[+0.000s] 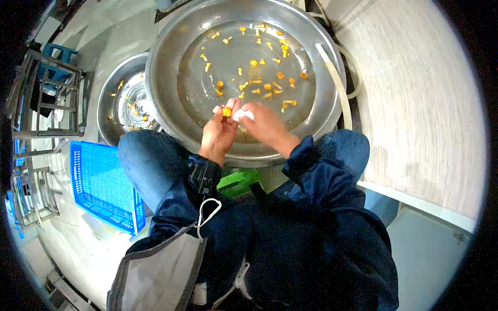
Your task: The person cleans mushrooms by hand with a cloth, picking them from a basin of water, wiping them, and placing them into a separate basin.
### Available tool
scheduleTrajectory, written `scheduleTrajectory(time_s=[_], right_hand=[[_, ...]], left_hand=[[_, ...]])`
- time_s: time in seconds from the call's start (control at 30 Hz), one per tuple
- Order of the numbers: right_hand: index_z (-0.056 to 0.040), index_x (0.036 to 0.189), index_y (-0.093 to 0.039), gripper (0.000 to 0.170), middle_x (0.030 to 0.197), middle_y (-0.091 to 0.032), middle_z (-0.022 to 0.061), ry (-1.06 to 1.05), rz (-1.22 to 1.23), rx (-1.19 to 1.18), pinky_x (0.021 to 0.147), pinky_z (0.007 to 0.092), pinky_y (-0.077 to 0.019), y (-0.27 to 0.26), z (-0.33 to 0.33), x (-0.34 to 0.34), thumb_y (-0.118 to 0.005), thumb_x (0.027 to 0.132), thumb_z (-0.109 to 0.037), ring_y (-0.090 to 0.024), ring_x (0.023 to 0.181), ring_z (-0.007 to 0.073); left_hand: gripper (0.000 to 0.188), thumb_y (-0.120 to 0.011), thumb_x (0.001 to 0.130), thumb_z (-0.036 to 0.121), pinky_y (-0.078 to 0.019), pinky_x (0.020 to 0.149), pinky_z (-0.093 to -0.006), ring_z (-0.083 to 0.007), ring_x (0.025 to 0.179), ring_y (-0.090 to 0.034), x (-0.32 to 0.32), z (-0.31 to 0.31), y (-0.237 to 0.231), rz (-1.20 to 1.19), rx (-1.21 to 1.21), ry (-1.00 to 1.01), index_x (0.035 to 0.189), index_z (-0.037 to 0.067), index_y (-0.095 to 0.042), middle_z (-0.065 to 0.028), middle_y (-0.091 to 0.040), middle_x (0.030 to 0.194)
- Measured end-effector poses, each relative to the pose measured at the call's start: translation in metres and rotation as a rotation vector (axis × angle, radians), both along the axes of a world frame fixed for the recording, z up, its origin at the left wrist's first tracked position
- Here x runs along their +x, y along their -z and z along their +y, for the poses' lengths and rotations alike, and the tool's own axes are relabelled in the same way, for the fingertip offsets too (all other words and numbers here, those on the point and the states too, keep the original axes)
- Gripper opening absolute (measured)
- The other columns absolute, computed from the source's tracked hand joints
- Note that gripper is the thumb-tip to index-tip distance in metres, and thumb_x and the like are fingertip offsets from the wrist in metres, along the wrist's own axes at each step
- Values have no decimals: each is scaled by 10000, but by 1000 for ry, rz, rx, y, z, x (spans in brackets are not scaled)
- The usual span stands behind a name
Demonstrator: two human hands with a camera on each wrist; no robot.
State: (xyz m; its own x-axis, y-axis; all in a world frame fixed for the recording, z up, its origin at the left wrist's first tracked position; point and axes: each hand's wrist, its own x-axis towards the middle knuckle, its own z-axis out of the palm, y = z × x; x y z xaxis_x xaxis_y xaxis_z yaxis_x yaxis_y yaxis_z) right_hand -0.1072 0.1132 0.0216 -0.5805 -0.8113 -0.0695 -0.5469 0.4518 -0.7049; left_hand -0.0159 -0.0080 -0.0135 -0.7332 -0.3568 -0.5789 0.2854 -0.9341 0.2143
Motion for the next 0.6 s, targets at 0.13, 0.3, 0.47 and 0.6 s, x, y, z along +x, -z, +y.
scheduleTrajectory(time_s=[0.13, 0.3, 0.47, 0.6], right_hand=[[-46, 1125, -612, 338, 1075, -660, 201, 62, -80, -154, 832, 436, -504, -27, -3, 6, -614, 908, -304, -635, 986, 379], [-36, 1106, -603, 321, 1061, -668, 192, 223, -7, -234, 819, 431, -508, -18, -6, 6, -618, 909, -289, -646, 987, 365], [-28, 1118, -575, 309, 1098, -650, 201, 178, 20, -230, 842, 433, -502, -22, -9, 16, -603, 909, -254, -633, 1002, 378], [-29, 1134, -561, 313, 1119, -645, 195, 198, 36, -246, 844, 441, -499, -13, -13, 20, -595, 909, -244, -627, 1006, 383]], left_hand=[[210, -387, 1061, 178, -519, 884, -359, -263, 1069, -615, 0, 5, -15, 101, 41, -17, 1063, 11, -514, -195, -615, 1232], [222, -416, 1054, 173, -517, 942, -376, -255, 1049, -605, 5, -1, -6, 212, 120, -4, 1121, -16, -510, -177, -599, 1249], [251, -431, 1055, 198, -516, 926, -358, -231, 1008, -619, 4, 1, -3, 249, 61, 81, 1118, -14, -549, -154, -624, 1183], [327, -413, 1065, 244, -492, 943, -350, -207, 1058, -600, 6, 8, 2, 250, -41, 121, 1269, 10, -514, -103, -609, 1201]])
